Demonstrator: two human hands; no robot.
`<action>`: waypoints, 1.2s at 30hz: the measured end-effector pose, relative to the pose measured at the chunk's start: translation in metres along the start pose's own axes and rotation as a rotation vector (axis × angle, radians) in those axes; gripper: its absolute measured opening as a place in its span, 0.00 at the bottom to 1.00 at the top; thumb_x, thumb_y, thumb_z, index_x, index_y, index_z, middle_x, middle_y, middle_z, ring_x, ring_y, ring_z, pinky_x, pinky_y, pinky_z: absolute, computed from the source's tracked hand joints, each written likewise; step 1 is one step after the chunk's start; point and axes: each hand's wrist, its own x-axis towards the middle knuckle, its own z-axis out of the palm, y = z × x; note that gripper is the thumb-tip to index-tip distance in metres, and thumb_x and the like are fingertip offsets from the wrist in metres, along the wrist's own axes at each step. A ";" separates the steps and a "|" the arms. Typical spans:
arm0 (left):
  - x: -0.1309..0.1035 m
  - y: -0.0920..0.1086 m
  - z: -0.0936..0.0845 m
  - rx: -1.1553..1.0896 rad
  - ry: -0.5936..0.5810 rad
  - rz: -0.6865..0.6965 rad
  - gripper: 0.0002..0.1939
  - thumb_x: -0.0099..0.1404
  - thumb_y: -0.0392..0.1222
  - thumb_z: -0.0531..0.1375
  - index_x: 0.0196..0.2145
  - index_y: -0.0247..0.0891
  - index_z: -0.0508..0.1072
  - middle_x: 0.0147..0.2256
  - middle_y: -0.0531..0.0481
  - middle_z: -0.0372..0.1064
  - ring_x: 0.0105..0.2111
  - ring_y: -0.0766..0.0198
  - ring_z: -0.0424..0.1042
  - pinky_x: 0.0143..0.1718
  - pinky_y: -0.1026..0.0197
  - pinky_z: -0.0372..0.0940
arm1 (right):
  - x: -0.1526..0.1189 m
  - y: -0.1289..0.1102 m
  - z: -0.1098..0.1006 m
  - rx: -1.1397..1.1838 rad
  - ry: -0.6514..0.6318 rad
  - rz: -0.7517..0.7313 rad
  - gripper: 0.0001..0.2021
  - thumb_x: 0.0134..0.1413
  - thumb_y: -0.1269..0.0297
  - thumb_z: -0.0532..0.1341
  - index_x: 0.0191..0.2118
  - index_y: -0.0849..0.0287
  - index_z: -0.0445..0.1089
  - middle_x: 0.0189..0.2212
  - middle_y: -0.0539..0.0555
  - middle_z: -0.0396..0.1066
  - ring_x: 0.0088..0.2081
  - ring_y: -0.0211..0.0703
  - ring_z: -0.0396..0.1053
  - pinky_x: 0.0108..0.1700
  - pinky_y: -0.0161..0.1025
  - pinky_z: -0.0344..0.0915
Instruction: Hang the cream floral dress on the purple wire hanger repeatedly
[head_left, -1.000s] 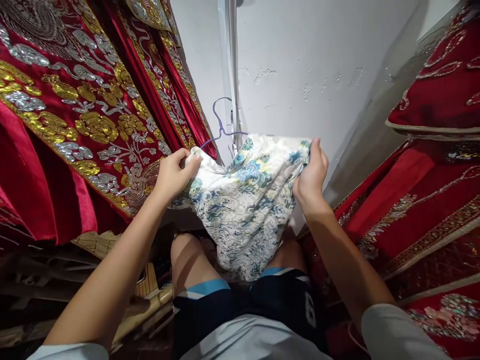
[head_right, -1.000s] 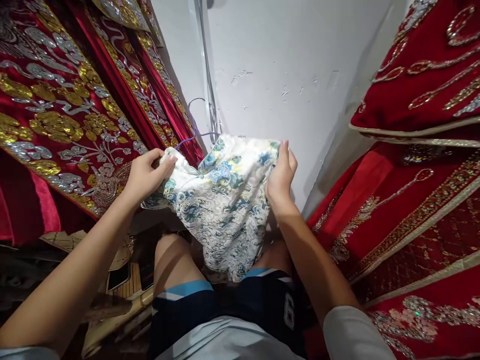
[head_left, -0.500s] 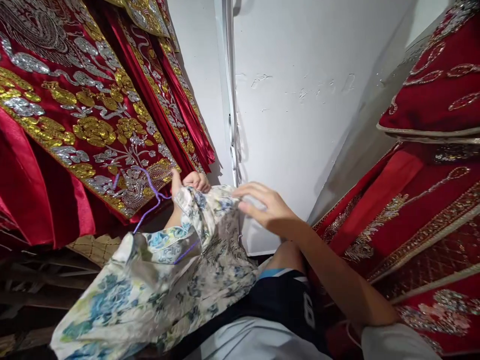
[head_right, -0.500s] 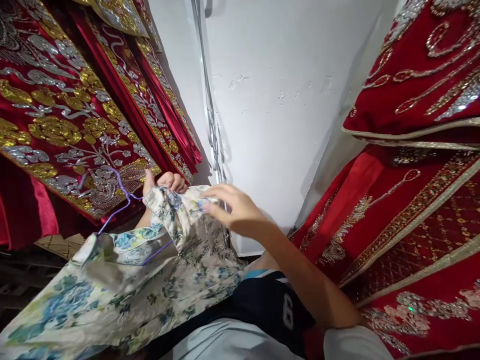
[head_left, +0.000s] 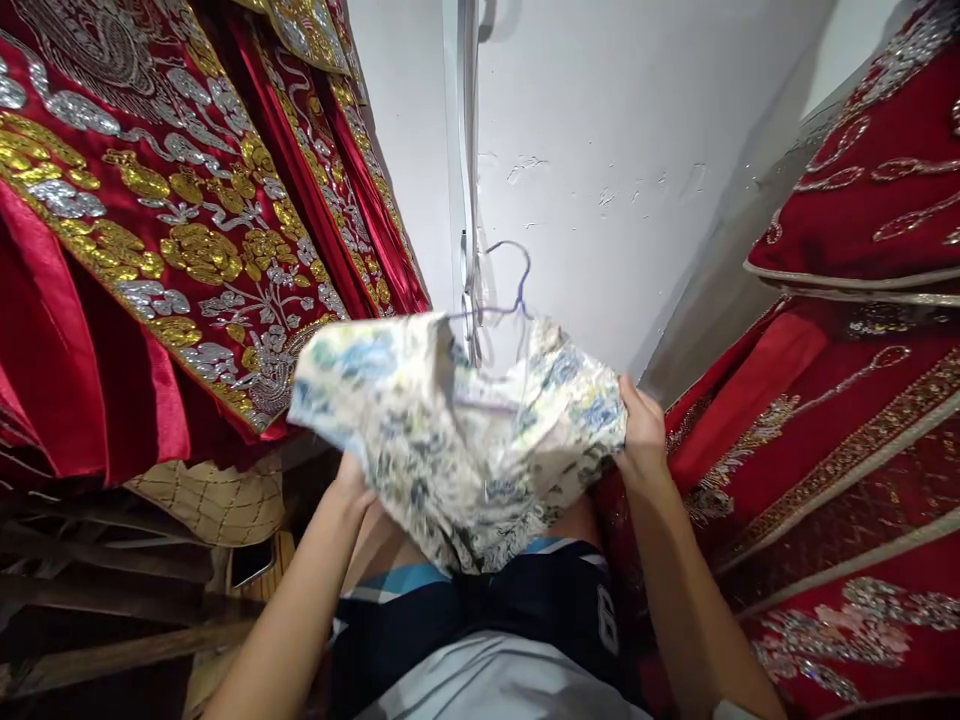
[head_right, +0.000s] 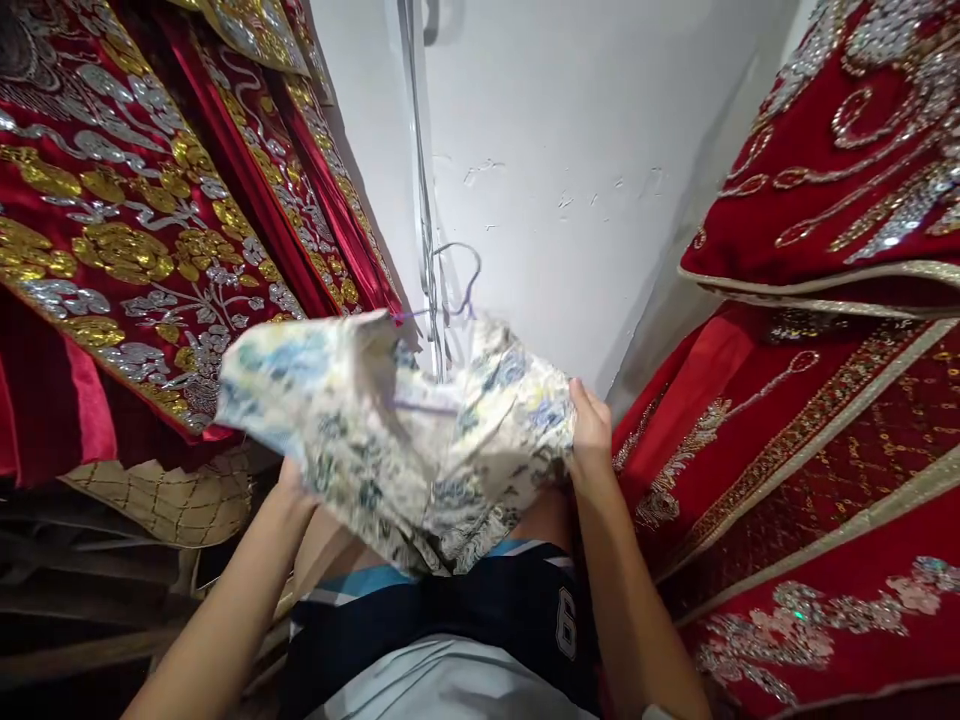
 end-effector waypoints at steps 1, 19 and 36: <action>-0.005 -0.006 -0.007 -0.063 0.019 -0.019 0.39 0.71 0.66 0.40 0.45 0.33 0.79 0.38 0.40 0.78 0.50 0.53 0.76 0.48 0.52 0.73 | 0.010 -0.004 0.005 0.017 0.029 -0.033 0.22 0.41 0.45 0.72 0.33 0.60 0.74 0.28 0.54 0.77 0.37 0.51 0.78 0.40 0.45 0.75; -0.069 -0.065 0.011 -0.305 0.430 -0.414 0.23 0.60 0.36 0.68 0.54 0.36 0.74 0.56 0.41 0.73 0.62 0.47 0.66 0.64 0.47 0.61 | 0.015 0.029 0.011 -0.194 0.167 -0.248 0.27 0.50 0.40 0.65 0.38 0.64 0.76 0.40 0.58 0.77 0.52 0.53 0.71 0.58 0.49 0.65; -0.089 -0.105 0.042 -0.291 0.306 -0.262 0.27 0.61 0.52 0.68 0.54 0.38 0.73 0.56 0.42 0.72 0.62 0.49 0.66 0.64 0.49 0.60 | -0.093 0.070 0.053 -0.533 -0.755 0.205 0.22 0.64 0.44 0.54 0.27 0.55 0.61 0.19 0.46 0.62 0.22 0.37 0.59 0.28 0.35 0.57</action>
